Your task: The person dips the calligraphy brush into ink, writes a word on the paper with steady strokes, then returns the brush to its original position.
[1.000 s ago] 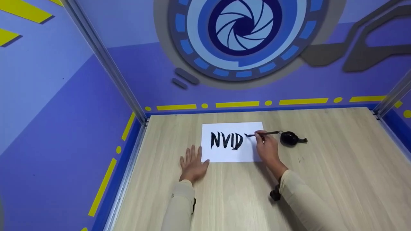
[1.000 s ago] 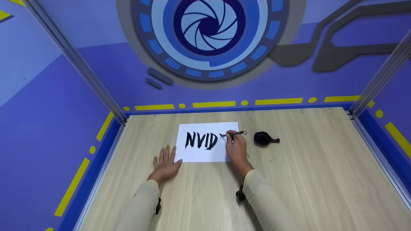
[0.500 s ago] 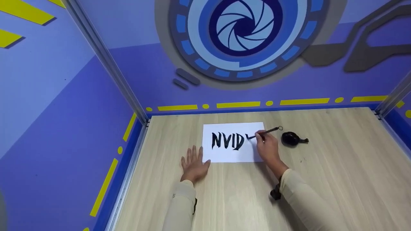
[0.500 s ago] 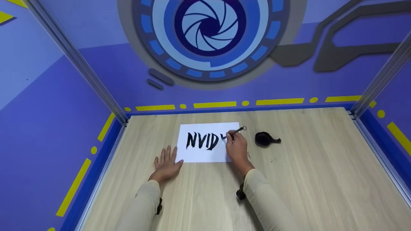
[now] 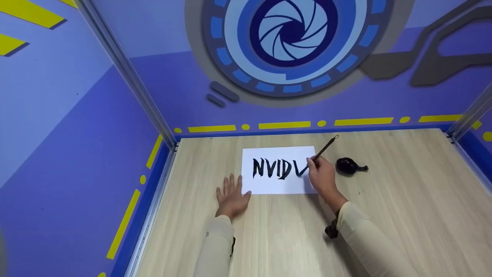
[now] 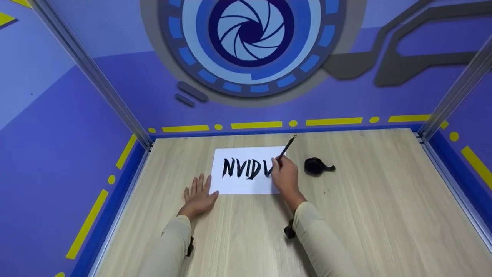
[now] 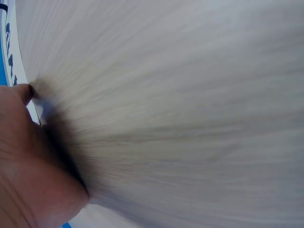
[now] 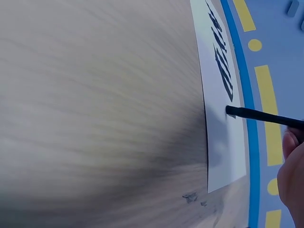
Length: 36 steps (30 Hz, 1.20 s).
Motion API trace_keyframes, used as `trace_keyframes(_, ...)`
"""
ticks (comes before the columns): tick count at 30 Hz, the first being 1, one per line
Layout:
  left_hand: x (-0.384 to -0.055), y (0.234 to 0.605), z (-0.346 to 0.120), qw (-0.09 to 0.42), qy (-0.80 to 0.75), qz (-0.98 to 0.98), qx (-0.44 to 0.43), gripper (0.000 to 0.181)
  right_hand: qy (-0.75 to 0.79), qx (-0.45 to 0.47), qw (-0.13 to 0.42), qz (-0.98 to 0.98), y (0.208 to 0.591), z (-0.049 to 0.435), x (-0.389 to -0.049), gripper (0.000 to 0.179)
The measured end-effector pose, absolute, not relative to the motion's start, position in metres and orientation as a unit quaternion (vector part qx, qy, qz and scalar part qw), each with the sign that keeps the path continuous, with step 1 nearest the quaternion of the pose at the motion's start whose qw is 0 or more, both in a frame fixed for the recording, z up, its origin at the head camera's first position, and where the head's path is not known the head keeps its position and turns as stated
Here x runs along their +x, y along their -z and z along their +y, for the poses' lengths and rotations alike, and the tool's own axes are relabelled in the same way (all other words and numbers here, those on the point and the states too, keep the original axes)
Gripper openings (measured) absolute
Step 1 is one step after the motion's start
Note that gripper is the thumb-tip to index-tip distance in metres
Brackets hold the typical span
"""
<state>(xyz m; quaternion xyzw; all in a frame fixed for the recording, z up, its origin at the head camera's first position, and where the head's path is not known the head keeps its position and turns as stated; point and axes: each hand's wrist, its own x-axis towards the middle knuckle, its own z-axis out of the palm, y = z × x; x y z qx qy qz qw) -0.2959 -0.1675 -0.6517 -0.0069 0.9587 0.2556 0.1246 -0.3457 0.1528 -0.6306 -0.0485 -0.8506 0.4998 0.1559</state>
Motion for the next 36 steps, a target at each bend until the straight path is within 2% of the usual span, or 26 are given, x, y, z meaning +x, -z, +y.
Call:
trace_keyframes(10,-0.295,0.651,-0.166,0.125,-0.252,0.959,-0.006,0.074,-0.495,-0.042,0.164,-0.852,0.625,0.155,-0.340,0.025)
trace_keyframes(23,-0.297,0.652,-0.166,0.128,-0.253,0.959,-0.014,0.075,-0.510,-0.064,0.220,-0.829,0.604,0.163,-0.334,0.024)
trace_keyframes(36,-0.294,0.649,-0.165,0.126,-0.240,0.963,-0.010,0.074,-0.527,-0.079,0.222,-0.816,0.612,0.175,-0.328,0.026)
